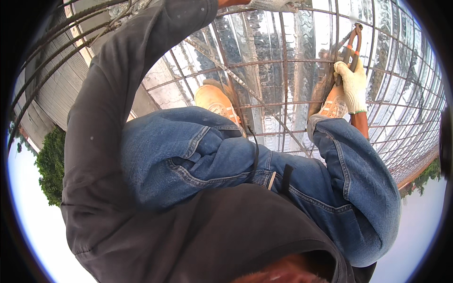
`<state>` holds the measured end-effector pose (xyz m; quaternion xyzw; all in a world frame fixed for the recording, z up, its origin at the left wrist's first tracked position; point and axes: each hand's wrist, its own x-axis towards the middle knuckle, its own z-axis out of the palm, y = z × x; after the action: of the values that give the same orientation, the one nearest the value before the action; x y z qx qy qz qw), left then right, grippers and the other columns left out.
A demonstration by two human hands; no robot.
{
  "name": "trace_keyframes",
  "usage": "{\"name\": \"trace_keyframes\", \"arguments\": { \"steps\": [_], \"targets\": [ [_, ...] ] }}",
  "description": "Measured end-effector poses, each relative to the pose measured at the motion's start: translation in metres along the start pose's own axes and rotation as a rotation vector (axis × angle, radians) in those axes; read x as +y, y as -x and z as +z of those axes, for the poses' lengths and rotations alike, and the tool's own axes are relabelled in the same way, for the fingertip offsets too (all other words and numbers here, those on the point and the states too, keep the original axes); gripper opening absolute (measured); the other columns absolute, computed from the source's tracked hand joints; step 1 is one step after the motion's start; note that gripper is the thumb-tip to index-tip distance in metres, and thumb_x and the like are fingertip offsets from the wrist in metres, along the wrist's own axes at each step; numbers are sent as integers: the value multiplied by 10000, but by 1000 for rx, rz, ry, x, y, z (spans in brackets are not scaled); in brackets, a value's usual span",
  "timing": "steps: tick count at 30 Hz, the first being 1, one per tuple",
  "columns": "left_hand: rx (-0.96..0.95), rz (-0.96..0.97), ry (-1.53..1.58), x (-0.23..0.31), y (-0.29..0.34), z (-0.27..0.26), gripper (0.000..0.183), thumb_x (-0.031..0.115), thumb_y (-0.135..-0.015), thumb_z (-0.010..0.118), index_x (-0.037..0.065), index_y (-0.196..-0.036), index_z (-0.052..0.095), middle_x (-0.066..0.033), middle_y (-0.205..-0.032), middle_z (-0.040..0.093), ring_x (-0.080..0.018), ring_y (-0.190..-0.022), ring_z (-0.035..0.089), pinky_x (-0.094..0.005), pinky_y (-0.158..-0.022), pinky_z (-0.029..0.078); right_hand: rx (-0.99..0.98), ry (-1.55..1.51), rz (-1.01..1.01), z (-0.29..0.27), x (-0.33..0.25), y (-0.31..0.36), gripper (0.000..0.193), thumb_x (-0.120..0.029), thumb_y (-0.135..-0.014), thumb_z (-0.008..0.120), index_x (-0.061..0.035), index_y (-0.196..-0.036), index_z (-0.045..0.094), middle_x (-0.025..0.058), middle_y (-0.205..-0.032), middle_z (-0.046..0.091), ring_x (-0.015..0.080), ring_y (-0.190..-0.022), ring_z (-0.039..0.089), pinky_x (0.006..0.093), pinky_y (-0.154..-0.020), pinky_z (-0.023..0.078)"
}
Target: The person uses pliers to twist wire ties at intersections of a rebar grid on a construction site. They repeatedly position the pliers, grip the wire, and twist to secure the bars together.
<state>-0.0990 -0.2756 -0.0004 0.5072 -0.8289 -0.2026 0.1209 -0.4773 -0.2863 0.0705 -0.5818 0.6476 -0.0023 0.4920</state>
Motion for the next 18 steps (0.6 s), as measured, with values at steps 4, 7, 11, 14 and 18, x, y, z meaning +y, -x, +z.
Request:
{"name": "trace_keyframes", "arguments": {
  "steps": [4, 7, 11, 14, 18],
  "targets": [
    [11, -17, 42, -8, 7, 8, 404, 354, -1086, 681, 53, -1352, 717, -223, -1180, 770, -394, -1051, 758, -501, -947, 607, -37, -642, 186, -16, 2, -5, 202, -150, -1091, 691, -46, -1263, 695, 29, -1048, 694, 95, -777, 589, 270, -657, 502],
    [9, -8, 71, -10, 3, 12, 432, 350, -1086, 680, 48, -1392, 718, -231, -1242, 770, -399, -1093, 749, -495, -974, 604, -193, -1024, 120, -26, 2, 8, 208, -253, -1140, 710, -49, -1178, 693, 34, -1016, 650, 128, -828, 561, 292, -698, 486],
    [-174, -110, 282, 7, -3, -15, 439, 369, -1086, 672, 40, -1370, 738, -255, -1255, 771, -430, -1143, 750, -512, -991, 598, -20, -828, 71, -24, -38, 72, 664, -233, -1102, 702, 59, -1652, 473, -22, -974, 510, 85, -817, 470, 256, -720, 433],
    [-157, -142, 260, -1, 7, -10, 431, 385, -1078, 681, 38, -1329, 740, -250, -1187, 776, -419, -1106, 753, -505, -972, 597, 49, -295, 34, -66, -85, 145, 534, -63, -953, 727, 24, -1474, 651, 24, -986, 622, 122, -800, 573, 294, -723, 505],
    [-265, -190, 270, 5, -3, -4, 386, 397, -1049, 719, 42, -1201, 729, -219, -1045, 759, -394, -995, 743, -514, -903, 586, 290, -335, 151, -74, -62, 220, 762, -23, -825, 644, 28, -1582, 568, 21, -969, 613, 129, -792, 615, 297, -752, 534]
  ]
}}
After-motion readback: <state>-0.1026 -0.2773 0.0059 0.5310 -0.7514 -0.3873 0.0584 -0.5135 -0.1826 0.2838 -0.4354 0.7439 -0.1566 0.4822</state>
